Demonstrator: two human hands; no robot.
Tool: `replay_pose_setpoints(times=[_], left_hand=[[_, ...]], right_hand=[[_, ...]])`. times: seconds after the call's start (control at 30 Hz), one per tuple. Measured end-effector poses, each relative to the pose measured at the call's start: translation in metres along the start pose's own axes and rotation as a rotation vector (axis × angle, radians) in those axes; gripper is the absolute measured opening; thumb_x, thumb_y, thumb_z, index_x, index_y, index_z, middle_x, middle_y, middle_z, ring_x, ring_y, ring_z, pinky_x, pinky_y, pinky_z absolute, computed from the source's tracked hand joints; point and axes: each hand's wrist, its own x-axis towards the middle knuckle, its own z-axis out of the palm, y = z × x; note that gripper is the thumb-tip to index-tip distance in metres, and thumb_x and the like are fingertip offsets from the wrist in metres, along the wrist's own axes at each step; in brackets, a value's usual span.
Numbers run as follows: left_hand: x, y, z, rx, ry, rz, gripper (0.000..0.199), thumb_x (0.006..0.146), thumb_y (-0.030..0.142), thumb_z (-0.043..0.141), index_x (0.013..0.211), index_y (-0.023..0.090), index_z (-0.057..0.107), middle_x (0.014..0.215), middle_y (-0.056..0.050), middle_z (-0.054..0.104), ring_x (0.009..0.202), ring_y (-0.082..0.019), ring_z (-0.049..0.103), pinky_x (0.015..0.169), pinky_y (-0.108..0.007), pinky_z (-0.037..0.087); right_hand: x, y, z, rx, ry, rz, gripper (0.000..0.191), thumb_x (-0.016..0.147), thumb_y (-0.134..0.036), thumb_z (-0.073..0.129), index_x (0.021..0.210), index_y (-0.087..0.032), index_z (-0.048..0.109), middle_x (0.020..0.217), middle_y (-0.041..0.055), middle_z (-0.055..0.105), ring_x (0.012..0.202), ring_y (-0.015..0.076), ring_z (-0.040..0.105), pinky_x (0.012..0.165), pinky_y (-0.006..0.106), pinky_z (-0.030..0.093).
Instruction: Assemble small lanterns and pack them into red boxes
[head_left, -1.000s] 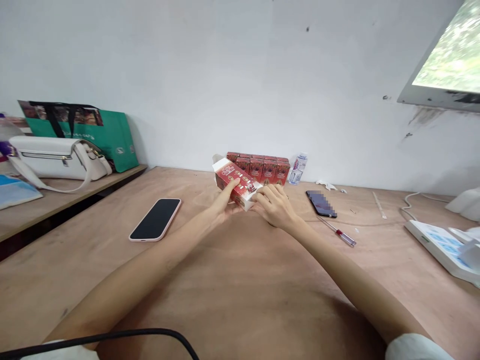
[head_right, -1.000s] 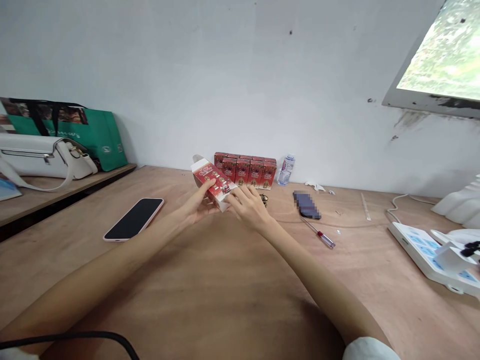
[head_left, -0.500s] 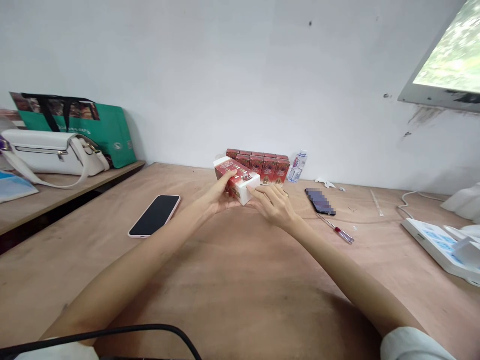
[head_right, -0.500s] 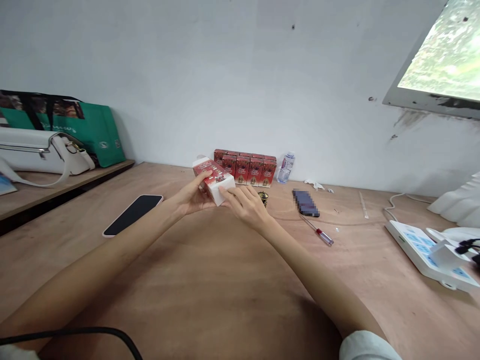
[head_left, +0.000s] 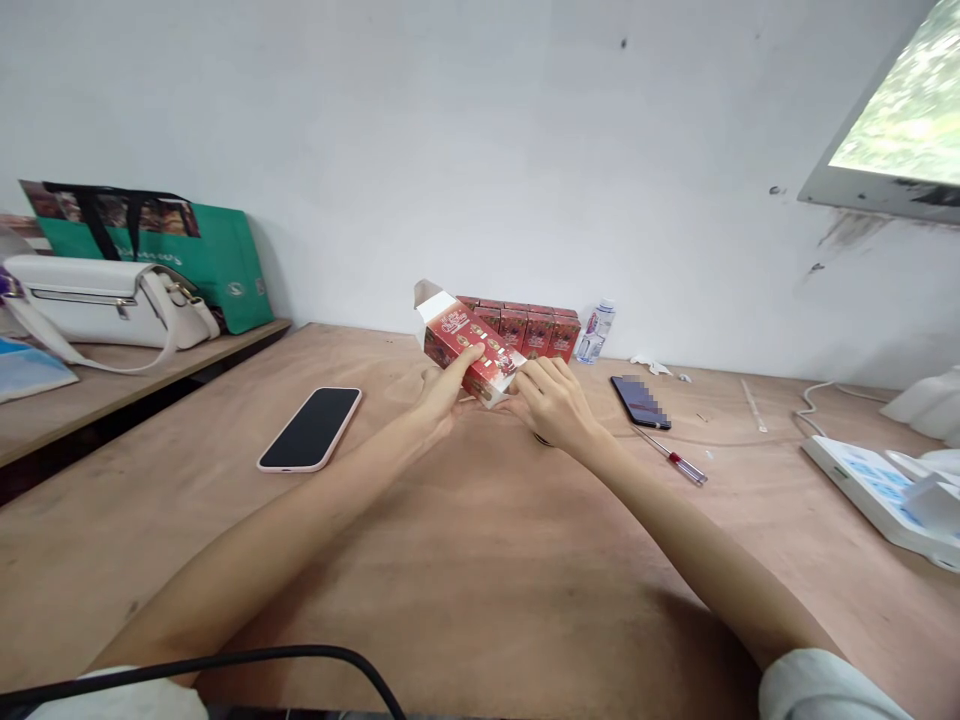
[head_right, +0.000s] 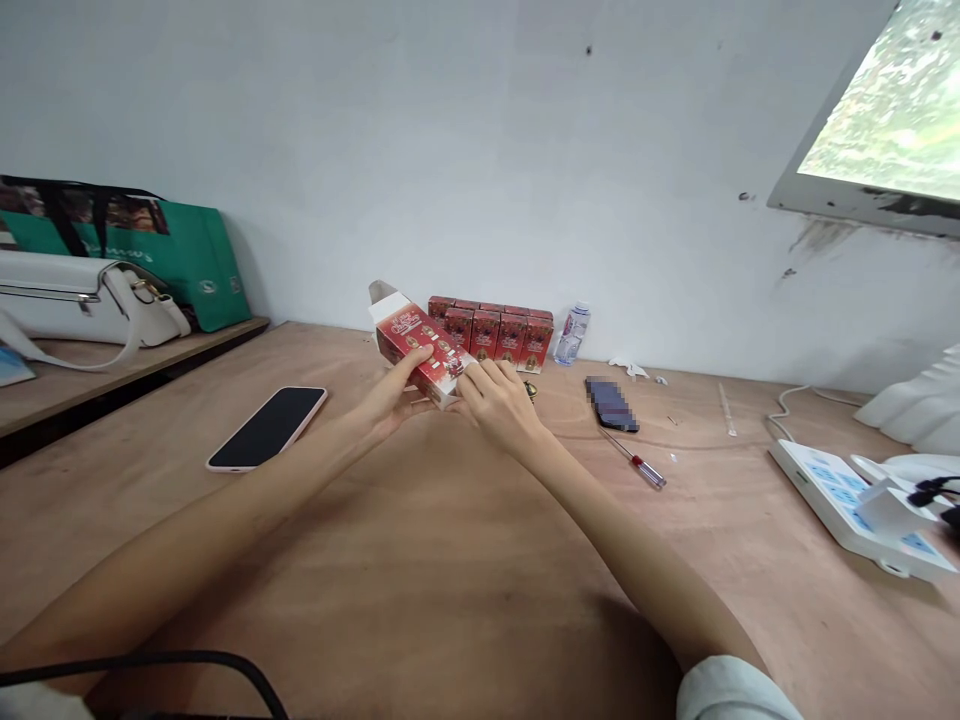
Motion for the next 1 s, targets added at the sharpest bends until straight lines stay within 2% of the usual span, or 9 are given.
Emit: replay_pose_setpoints(times=[0.1, 0.27, 0.4, 0.47, 0.53, 0.67, 0.8, 0.87, 1.0], left_hand=[[0.004, -0.002, -0.002, -0.049, 0.045, 0.008, 0.046, 0.069, 0.04, 0.073, 0.103, 0.013, 0.057, 0.088, -0.012, 0.068, 0.076, -0.019, 0.065, 0.072, -0.036, 0.057], [0.019, 0.007, -0.012, -0.217, 0.164, -0.028, 0.04, 0.072, 0.036, 0.072, 0.102, 0.016, 0.057, 0.082, -0.006, 0.067, 0.069, -0.015, 0.064, 0.073, -0.032, 0.058], [0.023, 0.009, -0.014, -0.297, 0.068, -0.148, 0.029, 0.078, 0.037, 0.065, 0.096, 0.016, 0.059, 0.074, -0.005, 0.065, 0.066, -0.015, 0.065, 0.072, -0.031, 0.059], [0.02, 0.009, -0.012, -0.286, 0.02, -0.185, 0.025, 0.08, 0.036, 0.062, 0.093, 0.016, 0.059, 0.07, -0.004, 0.063, 0.064, -0.015, 0.064, 0.075, -0.033, 0.058], [0.015, 0.009, -0.01, -0.259, -0.036, -0.216, 0.023, 0.08, 0.036, 0.062, 0.091, 0.016, 0.059, 0.068, -0.003, 0.061, 0.064, -0.015, 0.063, 0.079, -0.036, 0.058], [0.01, 0.014, -0.01, -0.207, -0.125, -0.233, 0.028, 0.077, 0.039, 0.065, 0.094, 0.018, 0.058, 0.074, -0.004, 0.063, 0.075, -0.019, 0.066, 0.08, -0.039, 0.057], [0.012, 0.019, -0.012, -0.121, -0.132, -0.253, 0.028, 0.076, 0.039, 0.065, 0.093, 0.018, 0.059, 0.08, -0.007, 0.064, 0.08, -0.02, 0.066, 0.078, -0.036, 0.057], [0.014, 0.02, -0.013, -0.07, -0.149, -0.262, 0.028, 0.074, 0.039, 0.066, 0.092, 0.018, 0.06, 0.082, -0.007, 0.065, 0.08, -0.021, 0.066, 0.077, -0.035, 0.057], [0.014, 0.02, -0.014, 0.015, -0.201, -0.261, 0.028, 0.072, 0.04, 0.068, 0.087, 0.018, 0.06, 0.081, -0.008, 0.065, 0.078, -0.021, 0.066, 0.074, -0.036, 0.059]], right_hand=[[0.002, -0.004, -0.002, 0.064, 0.017, 0.034, 0.027, 0.092, -0.032, 0.047, 0.068, -0.02, 0.053, 0.073, 0.0057, 0.056, 0.071, 0.0183, 0.047, 0.066, 0.031, 0.033], [0.006, -0.018, -0.01, 0.199, 0.186, 0.124, 0.031, 0.09, -0.021, 0.047, 0.06, -0.021, 0.043, 0.057, -0.0001, 0.048, 0.057, 0.0138, 0.044, 0.056, 0.027, 0.032], [0.011, -0.021, -0.016, 0.292, 0.17, 0.233, 0.006, 0.088, -0.023, 0.05, 0.086, -0.019, 0.054, 0.084, 0.0073, 0.062, 0.078, 0.018, 0.056, 0.068, 0.029, 0.044], [0.012, -0.019, -0.018, 0.344, 0.111, 0.294, 0.012, 0.089, -0.023, 0.048, 0.097, -0.018, 0.055, 0.098, 0.0107, 0.063, 0.089, 0.0208, 0.058, 0.077, 0.034, 0.046], [0.013, -0.016, -0.018, 0.412, 0.063, 0.359, 0.016, 0.091, -0.022, 0.043, 0.098, -0.019, 0.057, 0.1, 0.0108, 0.063, 0.094, 0.0215, 0.058, 0.081, 0.036, 0.047], [0.014, -0.012, -0.02, 0.669, 0.056, 0.564, 0.021, 0.092, -0.024, 0.039, 0.093, -0.02, 0.06, 0.099, 0.0081, 0.063, 0.093, 0.0178, 0.06, 0.077, 0.032, 0.05], [0.015, -0.006, -0.022, 0.871, -0.017, 0.725, 0.016, 0.088, -0.028, 0.048, 0.097, -0.02, 0.059, 0.097, 0.0051, 0.064, 0.075, 0.0128, 0.063, 0.067, 0.027, 0.053], [0.014, -0.004, -0.022, 0.84, -0.032, 0.73, 0.023, 0.081, -0.029, 0.058, 0.103, -0.02, 0.057, 0.106, 0.007, 0.061, 0.073, 0.0131, 0.063, 0.064, 0.028, 0.054], [0.013, -0.002, -0.024, 0.633, -0.056, 0.606, 0.045, 0.074, -0.03, 0.068, 0.116, -0.021, 0.051, 0.115, 0.0105, 0.057, 0.087, 0.0198, 0.061, 0.066, 0.033, 0.055]])
